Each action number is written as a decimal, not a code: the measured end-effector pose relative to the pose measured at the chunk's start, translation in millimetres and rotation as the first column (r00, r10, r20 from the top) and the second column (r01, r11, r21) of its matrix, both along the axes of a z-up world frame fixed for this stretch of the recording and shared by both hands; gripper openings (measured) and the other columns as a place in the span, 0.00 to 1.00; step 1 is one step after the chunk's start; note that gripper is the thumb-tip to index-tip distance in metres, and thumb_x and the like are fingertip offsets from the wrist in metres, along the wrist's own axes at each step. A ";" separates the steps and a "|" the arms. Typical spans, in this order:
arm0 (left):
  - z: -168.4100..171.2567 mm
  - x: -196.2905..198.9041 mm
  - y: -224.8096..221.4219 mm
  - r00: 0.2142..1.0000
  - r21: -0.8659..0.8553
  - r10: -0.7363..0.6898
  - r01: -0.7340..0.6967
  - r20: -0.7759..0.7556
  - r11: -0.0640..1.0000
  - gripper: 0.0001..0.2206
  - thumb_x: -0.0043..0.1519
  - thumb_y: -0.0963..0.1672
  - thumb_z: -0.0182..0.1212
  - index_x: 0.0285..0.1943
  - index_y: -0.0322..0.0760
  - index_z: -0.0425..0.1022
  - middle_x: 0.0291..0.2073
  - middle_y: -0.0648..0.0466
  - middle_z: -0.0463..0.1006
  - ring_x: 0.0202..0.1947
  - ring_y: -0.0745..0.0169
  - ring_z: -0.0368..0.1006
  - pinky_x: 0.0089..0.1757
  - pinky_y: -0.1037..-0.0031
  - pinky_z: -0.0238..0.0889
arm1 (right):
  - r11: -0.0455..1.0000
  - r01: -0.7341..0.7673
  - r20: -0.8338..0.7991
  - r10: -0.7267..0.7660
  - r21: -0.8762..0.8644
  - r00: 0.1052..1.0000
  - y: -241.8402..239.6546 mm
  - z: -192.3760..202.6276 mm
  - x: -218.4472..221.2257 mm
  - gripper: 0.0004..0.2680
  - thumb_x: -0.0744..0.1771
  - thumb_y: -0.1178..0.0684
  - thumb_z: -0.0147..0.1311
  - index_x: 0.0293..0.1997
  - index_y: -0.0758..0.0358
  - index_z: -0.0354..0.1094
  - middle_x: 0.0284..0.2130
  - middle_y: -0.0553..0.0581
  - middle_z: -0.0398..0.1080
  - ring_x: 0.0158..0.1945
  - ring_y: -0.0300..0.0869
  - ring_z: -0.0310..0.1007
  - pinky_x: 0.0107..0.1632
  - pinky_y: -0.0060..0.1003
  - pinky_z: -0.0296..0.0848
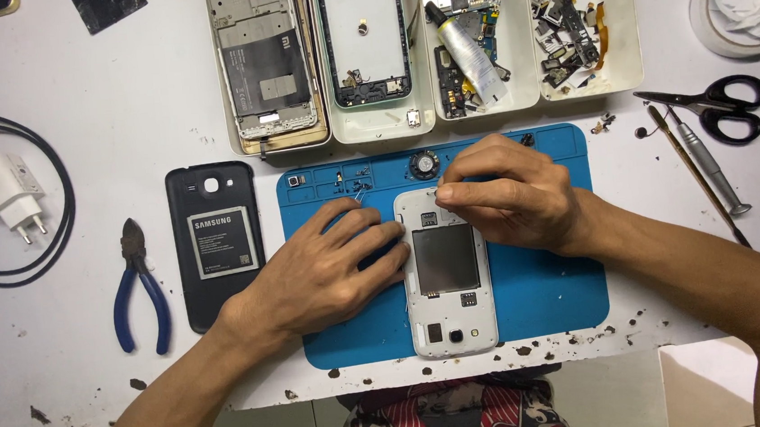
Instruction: The person uses tweezers and a screwdriver to remove small components and screws from the back of a white smartphone. They carefully extract parts from the camera area and place them on a blue mat, then use the screwdriver to unscrew and remove additional components.
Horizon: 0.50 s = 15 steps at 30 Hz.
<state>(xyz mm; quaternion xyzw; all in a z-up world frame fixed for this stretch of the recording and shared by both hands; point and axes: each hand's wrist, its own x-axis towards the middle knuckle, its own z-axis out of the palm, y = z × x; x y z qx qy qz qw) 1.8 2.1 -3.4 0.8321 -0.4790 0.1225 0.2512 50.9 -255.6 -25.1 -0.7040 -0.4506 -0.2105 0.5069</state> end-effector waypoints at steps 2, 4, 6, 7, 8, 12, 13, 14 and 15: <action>-1.1 -0.8 -0.1 1.000 0.002 0.006 -0.006 0.007 1.000 0.07 0.66 0.45 0.63 0.45 0.39 0.83 0.40 0.46 0.81 0.45 0.51 0.77 0.53 0.54 0.70 | 1.000 -0.002 -0.002 0.002 0.006 1.000 1.5 0.3 -0.8 0.11 0.64 0.68 0.63 0.48 0.60 0.77 0.33 0.60 0.77 0.34 0.50 0.79 0.37 0.44 0.80; -1.8 -1.3 -0.1 1.000 0.004 0.013 -0.013 0.014 1.000 0.07 0.67 0.45 0.62 0.45 0.39 0.83 0.40 0.46 0.80 0.45 0.51 0.77 0.53 0.54 0.70 | 1.000 -0.006 -0.004 0.006 0.012 1.000 2.7 0.8 -1.1 0.10 0.65 0.68 0.62 0.48 0.61 0.78 0.33 0.60 0.77 0.34 0.50 0.78 0.37 0.44 0.80; -1.9 -1.5 -0.3 1.000 0.005 0.016 -0.016 0.009 1.000 0.07 0.66 0.45 0.63 0.45 0.39 0.83 0.40 0.46 0.81 0.45 0.51 0.77 0.53 0.54 0.70 | 1.000 -0.005 0.003 0.005 0.015 1.000 3.2 1.4 -1.1 0.10 0.65 0.68 0.62 0.48 0.62 0.77 0.33 0.61 0.77 0.34 0.50 0.78 0.37 0.45 0.80; -1.8 -1.7 -0.2 1.000 0.005 0.016 -0.016 0.009 1.000 0.07 0.66 0.45 0.63 0.45 0.39 0.83 0.40 0.46 0.81 0.45 0.51 0.77 0.53 0.54 0.70 | 1.000 -0.005 0.003 0.005 0.014 1.000 2.9 1.2 -1.4 0.10 0.65 0.68 0.62 0.48 0.62 0.77 0.33 0.61 0.77 0.34 0.50 0.78 0.37 0.45 0.80; -1.6 -1.8 -0.2 1.000 0.014 0.017 -0.017 0.008 1.000 0.07 0.66 0.45 0.63 0.45 0.39 0.83 0.40 0.46 0.81 0.45 0.51 0.77 0.53 0.54 0.70 | 1.000 -0.009 -0.001 0.009 0.014 1.000 2.5 1.1 -1.4 0.10 0.65 0.68 0.61 0.48 0.62 0.77 0.33 0.61 0.78 0.34 0.50 0.79 0.37 0.44 0.80; 0.3 -1.3 0.0 1.000 0.028 0.010 -0.010 0.006 1.000 0.07 0.66 0.45 0.63 0.45 0.40 0.83 0.40 0.46 0.81 0.45 0.51 0.77 0.53 0.54 0.70 | 1.000 -0.015 -0.006 0.015 0.019 1.000 2.9 0.3 -1.1 0.11 0.64 0.69 0.62 0.48 0.62 0.77 0.33 0.61 0.78 0.35 0.51 0.79 0.37 0.43 0.80; -0.9 -1.6 0.0 1.000 0.028 0.009 -0.009 0.006 1.000 0.07 0.66 0.45 0.63 0.45 0.40 0.83 0.40 0.46 0.81 0.45 0.51 0.77 0.53 0.54 0.70 | 1.000 -0.014 -0.006 0.014 0.019 1.000 3.6 0.8 -1.2 0.11 0.64 0.69 0.62 0.48 0.62 0.77 0.33 0.61 0.78 0.35 0.51 0.79 0.37 0.43 0.80; -1.9 -1.9 -0.1 1.000 0.027 0.014 -0.015 0.012 1.000 0.07 0.66 0.46 0.63 0.45 0.40 0.83 0.40 0.46 0.81 0.45 0.51 0.77 0.53 0.55 0.70 | 1.000 -0.013 -0.007 0.014 0.024 1.000 4.2 1.4 -1.3 0.10 0.64 0.69 0.61 0.47 0.63 0.77 0.33 0.61 0.78 0.34 0.50 0.79 0.37 0.43 0.80; -3.0 -2.2 -0.1 1.000 0.025 0.019 -0.020 0.018 1.000 0.07 0.66 0.46 0.64 0.45 0.40 0.83 0.41 0.46 0.81 0.46 0.52 0.77 0.53 0.55 0.69 | 1.000 -0.012 -0.008 0.013 0.029 1.000 4.8 1.9 -1.5 0.09 0.65 0.69 0.61 0.47 0.64 0.77 0.33 0.61 0.78 0.34 0.50 0.79 0.37 0.42 0.80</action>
